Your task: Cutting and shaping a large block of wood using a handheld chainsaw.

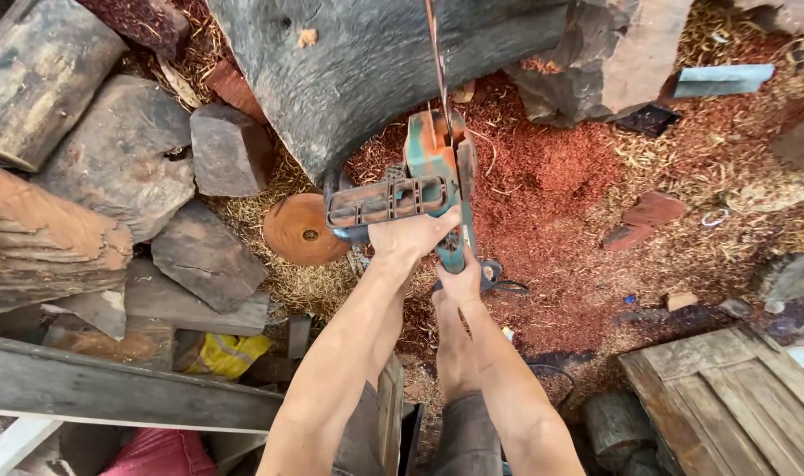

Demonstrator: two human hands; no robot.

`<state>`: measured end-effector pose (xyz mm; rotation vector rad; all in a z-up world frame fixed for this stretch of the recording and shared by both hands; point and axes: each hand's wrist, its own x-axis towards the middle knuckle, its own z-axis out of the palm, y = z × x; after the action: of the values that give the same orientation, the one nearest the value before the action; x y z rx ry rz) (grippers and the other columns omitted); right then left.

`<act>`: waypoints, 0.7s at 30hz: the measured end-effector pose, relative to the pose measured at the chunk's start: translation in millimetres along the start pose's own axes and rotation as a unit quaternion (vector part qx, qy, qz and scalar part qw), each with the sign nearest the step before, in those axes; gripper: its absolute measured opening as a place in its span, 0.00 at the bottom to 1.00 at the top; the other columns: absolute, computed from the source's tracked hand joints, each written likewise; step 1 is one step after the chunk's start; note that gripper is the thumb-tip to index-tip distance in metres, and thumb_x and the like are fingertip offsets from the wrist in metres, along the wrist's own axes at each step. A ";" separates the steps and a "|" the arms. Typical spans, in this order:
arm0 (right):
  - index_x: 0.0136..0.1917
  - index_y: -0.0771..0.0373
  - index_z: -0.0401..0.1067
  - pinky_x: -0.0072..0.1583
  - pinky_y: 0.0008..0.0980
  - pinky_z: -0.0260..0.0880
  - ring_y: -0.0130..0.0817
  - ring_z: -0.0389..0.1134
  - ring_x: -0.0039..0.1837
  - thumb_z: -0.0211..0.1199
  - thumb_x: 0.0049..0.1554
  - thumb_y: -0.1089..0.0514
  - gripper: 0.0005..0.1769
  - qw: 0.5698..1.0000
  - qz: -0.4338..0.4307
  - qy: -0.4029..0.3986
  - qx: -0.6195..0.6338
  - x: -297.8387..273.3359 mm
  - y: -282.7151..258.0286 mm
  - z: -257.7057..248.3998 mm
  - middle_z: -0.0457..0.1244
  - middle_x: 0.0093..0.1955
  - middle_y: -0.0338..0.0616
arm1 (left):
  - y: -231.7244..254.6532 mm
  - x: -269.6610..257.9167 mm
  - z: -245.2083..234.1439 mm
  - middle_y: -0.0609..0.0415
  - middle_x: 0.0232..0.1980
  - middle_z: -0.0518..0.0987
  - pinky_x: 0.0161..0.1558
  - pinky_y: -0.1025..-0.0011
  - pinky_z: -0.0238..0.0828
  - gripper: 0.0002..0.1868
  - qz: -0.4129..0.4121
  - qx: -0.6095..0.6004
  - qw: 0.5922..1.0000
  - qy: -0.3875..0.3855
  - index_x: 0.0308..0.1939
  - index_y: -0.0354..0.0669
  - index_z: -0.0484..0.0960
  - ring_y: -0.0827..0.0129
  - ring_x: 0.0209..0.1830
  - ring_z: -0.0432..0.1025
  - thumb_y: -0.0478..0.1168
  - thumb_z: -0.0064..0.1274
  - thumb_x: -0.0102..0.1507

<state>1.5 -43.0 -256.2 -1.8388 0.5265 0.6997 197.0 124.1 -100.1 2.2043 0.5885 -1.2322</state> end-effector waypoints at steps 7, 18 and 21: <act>0.52 0.65 0.73 0.52 0.37 0.73 0.37 0.74 0.47 0.73 0.44 0.61 0.22 1.000 0.014 -0.011 -0.019 12.9 5.6 2.5 0.71 0.44 0.47 | -0.1 11.4 11.4 0.63 0.74 0.70 0.73 0.55 0.50 0.40 -0.029 -0.142 0.988 -0.043 0.67 0.69 0.73 0.61 0.74 0.61 0.76 0.36 0.57; 0.56 0.63 0.72 0.52 0.36 0.74 0.36 0.74 0.48 0.71 0.45 0.61 0.23 1.000 0.005 -0.024 0.011 24.6 5.0 0.5 0.71 0.46 0.46 | -4.4 15.2 27.1 0.62 0.73 0.70 0.73 0.59 0.50 0.38 -0.065 -0.082 0.994 -0.035 0.66 0.70 0.76 0.65 0.73 0.62 0.75 0.43 0.55; 0.55 0.63 0.72 0.52 0.36 0.74 0.37 0.74 0.48 0.72 0.46 0.60 0.23 1.000 0.010 -0.022 -0.019 26.8 18.8 3.6 0.71 0.46 0.47 | -14.8 21.6 37.5 0.62 0.72 0.71 0.72 0.61 0.51 0.40 -0.078 -0.093 0.992 -0.031 0.65 0.65 0.76 0.65 0.72 0.63 0.75 0.47 0.55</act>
<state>8.3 -47.1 -288.1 -1.8506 0.5062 0.7665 174.9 113.5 -138.7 1.9901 0.8292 -1.2651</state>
